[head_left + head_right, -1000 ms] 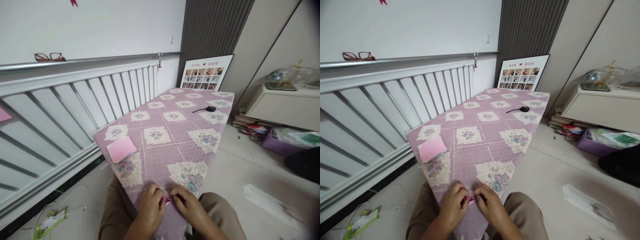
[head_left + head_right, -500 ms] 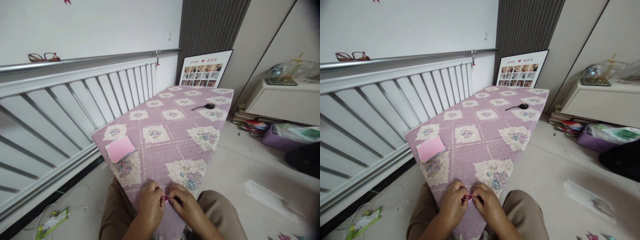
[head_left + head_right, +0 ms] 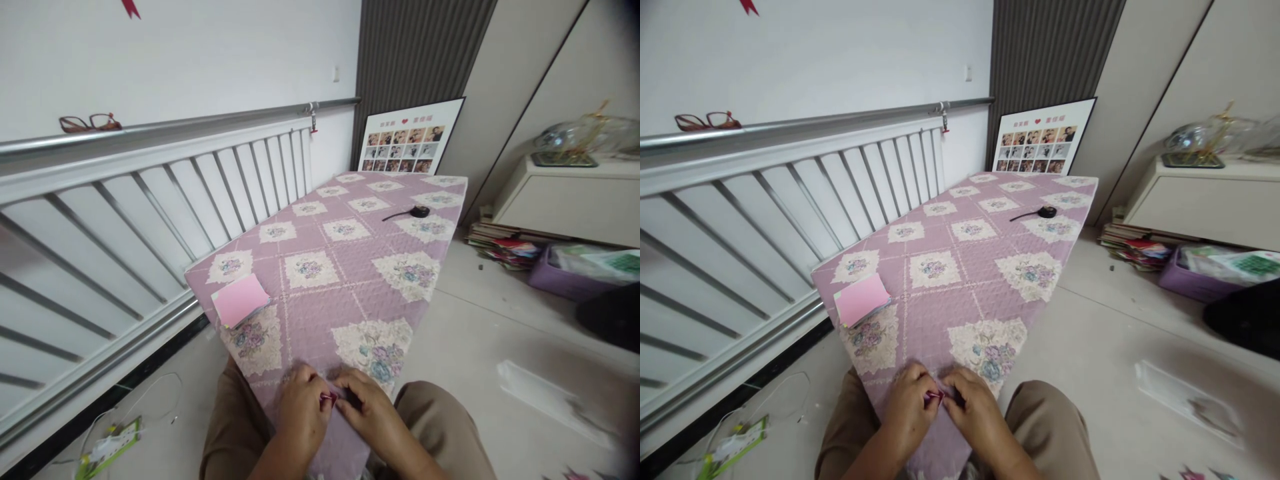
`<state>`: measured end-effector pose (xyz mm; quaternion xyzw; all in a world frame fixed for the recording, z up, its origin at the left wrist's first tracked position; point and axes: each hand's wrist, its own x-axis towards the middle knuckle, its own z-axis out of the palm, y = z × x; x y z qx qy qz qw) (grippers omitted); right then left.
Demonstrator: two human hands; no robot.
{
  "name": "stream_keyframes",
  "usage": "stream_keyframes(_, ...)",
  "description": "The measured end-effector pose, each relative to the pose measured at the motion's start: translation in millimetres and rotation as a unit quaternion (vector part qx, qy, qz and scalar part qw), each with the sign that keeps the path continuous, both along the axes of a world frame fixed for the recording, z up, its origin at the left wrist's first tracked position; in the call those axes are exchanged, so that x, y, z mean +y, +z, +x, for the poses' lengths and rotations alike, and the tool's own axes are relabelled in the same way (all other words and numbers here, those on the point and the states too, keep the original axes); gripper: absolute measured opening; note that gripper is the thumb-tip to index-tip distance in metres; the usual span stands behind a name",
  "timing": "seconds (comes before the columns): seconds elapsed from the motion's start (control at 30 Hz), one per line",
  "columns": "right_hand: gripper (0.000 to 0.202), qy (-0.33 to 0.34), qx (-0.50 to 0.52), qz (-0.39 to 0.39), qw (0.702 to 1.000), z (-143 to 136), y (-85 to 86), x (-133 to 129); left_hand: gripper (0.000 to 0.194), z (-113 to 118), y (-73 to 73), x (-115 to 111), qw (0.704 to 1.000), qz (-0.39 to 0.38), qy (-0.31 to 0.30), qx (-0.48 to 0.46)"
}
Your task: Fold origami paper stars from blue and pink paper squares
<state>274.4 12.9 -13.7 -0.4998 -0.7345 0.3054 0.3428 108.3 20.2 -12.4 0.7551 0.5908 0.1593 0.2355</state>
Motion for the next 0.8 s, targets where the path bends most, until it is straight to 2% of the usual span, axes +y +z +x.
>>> stream_keyframes(0.33, 0.007, -0.001, 0.001, -0.004, 1.0, -2, 7.6, -2, 0.034, -19, 8.7, -7, 0.993, -0.004, -0.03, -0.117)
stream_keyframes(0.57, 0.008, -0.015, -0.015, -0.006, 1.0, -5, 10.1, -2, 0.032, -27, 13.6, -14, 0.99, 0.017, -0.023, -0.135)
stream_keyframes(0.8, 0.01, -0.025, -0.03, 0.0, 0.999, -9, 11.6, -1, 0.027, -28, 8.1, -8, 0.988, 0.025, -0.039, -0.147)
